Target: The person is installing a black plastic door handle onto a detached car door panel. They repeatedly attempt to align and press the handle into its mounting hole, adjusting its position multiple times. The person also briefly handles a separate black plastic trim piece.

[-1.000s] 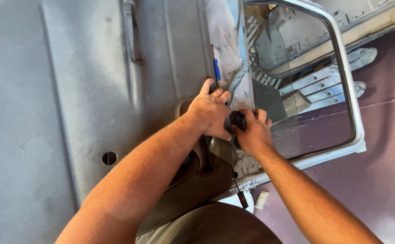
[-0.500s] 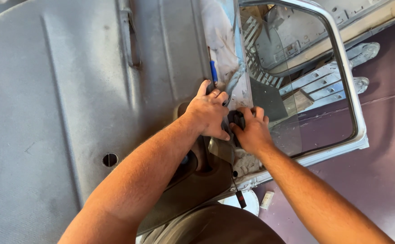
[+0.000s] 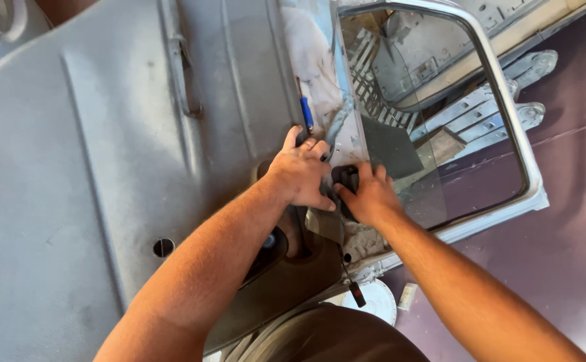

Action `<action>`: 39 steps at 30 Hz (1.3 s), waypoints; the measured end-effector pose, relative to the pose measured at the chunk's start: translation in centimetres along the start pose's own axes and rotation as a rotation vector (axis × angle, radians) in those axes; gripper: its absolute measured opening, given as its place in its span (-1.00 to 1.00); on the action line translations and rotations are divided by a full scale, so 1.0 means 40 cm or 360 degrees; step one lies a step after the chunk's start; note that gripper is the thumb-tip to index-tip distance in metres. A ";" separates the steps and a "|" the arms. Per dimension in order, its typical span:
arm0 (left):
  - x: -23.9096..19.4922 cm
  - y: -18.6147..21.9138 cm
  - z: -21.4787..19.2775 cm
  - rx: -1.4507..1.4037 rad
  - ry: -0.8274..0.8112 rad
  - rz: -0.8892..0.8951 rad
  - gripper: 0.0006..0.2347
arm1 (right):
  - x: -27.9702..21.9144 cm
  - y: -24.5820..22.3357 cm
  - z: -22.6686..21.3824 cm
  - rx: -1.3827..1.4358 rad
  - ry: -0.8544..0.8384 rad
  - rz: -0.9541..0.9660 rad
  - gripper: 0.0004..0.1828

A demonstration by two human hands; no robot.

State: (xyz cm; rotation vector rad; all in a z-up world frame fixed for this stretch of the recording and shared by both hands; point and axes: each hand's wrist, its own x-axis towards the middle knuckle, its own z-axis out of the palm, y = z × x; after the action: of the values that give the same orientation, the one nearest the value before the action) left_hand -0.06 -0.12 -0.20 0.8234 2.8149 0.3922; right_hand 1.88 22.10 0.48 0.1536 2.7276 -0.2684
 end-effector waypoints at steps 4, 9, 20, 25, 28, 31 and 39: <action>0.002 -0.008 0.008 -0.0087 0.0161 0.0022 -0.34 | -0.039 -0.006 -0.003 -0.0249 0.0100 0.0073 -0.20; 0.000 -0.006 0.023 -0.0067 0.0168 0.0032 -0.35 | -0.055 -0.027 -0.023 -0.0360 0.0047 0.0141 -0.13; 0.000 -0.007 -0.005 0.0003 -0.0006 0.0033 -0.30 | -0.051 -0.048 -0.043 -0.0465 0.0005 0.0149 -0.09; -0.002 -0.001 -0.024 -0.0026 -0.0041 0.0012 -0.34 | -0.029 -0.014 -0.020 -0.0301 0.0065 -0.0027 -0.16; 0.001 0.002 -0.029 -0.0022 -0.0076 0.0005 -0.33 | -0.025 -0.026 -0.002 -0.0255 0.0106 0.0059 -0.23; 0.001 0.002 -0.027 -0.0049 -0.0076 0.0007 -0.34 | -0.007 -0.017 0.030 -0.0198 0.0122 0.0150 -0.21; 0.000 0.004 -0.024 -0.0053 -0.0085 0.0005 -0.34 | -0.009 -0.027 0.019 -0.0186 0.0183 0.0143 -0.25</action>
State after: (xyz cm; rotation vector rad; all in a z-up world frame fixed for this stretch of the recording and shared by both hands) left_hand -0.20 -0.17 0.76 0.8193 2.7508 0.4108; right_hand 2.36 20.88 0.10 0.2658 2.8316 -0.0766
